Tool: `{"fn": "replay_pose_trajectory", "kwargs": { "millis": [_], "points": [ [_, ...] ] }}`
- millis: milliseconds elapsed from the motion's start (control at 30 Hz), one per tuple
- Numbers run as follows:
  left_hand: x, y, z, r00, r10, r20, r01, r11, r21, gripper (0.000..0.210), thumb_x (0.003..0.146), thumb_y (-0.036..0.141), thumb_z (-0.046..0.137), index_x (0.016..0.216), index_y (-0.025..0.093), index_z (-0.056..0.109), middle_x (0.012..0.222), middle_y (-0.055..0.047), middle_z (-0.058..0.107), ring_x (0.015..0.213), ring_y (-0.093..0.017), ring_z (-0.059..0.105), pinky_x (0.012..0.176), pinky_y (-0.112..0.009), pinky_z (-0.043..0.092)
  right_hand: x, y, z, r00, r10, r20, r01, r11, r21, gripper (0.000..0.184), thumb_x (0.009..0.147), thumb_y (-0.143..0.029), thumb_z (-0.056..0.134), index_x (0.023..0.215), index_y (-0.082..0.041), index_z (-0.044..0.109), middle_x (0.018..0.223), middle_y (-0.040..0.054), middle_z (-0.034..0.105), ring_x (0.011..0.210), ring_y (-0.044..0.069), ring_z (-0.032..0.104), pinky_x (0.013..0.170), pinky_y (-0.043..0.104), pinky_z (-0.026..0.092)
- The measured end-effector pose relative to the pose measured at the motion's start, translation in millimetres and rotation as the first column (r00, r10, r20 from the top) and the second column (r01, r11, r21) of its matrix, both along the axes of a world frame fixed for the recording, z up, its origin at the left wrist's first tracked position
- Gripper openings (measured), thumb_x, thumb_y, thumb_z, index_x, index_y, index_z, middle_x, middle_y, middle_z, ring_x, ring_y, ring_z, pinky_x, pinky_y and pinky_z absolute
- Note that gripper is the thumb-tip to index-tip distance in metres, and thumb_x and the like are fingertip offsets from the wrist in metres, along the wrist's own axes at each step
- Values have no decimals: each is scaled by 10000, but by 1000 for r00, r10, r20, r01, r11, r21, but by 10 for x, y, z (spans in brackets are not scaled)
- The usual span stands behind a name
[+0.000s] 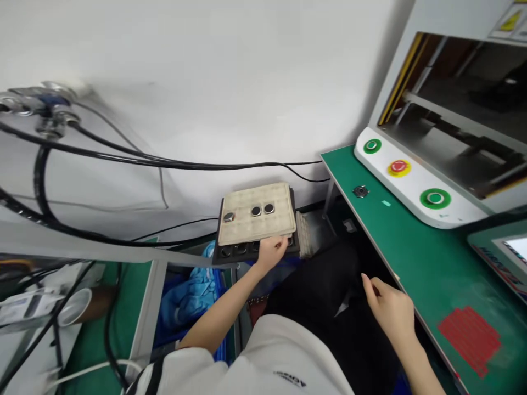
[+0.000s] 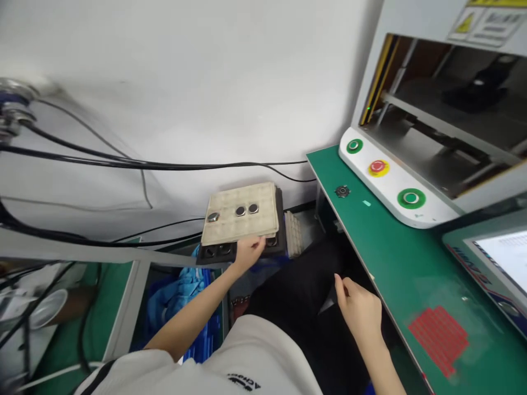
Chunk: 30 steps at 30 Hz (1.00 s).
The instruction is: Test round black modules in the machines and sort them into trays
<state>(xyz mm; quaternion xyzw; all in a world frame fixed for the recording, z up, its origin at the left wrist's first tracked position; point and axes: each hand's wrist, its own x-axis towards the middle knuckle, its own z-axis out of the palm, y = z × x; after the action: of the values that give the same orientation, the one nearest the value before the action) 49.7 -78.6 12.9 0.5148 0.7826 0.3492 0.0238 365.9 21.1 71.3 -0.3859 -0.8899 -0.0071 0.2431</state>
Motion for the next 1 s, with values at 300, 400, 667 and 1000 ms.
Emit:
{"fn": "replay_pose_trajectory", "kwargs": {
  "millis": [300,400,667,1000],
  "points": [
    [-1413,-535,356,853,504,-139,-523,825,-216,235,925,321,487,847,157,637,782,-57,665,751,-187,637,740,-307,477,-641,29,-192,988,124,92,-113,987,-117,607,1041,-449,345,521,-184,509,409,-26,506,326,111,521,397,225,256],
    [-1701,-505,395,832,527,-173,-550,748,-371,253,862,375,559,953,164,664,918,-113,701,889,-274,666,759,-343,481,-825,57,-227,980,162,113,-149,982,-120,598,1041,-433,355,519,-183,506,411,-25,508,333,109,526,403,230,257],
    [-1957,-293,333,875,441,-199,-455,611,-647,431,787,417,666,1130,156,680,1164,-203,680,1084,-390,642,875,-449,498,-994,51,-254,970,204,136,-184,972,-148,554,1040,-383,388,536,-179,497,446,-30,511,372,95,533,415,234,257],
    [-2188,-156,362,889,443,-120,-389,588,-709,410,706,270,698,1100,156,707,1076,-133,744,1027,-304,688,920,-381,500,-778,10,-391,977,168,127,-141,970,-200,551,1039,-367,391,534,-176,499,446,-26,517,372,88,510,429,230,242]
  ]
}}
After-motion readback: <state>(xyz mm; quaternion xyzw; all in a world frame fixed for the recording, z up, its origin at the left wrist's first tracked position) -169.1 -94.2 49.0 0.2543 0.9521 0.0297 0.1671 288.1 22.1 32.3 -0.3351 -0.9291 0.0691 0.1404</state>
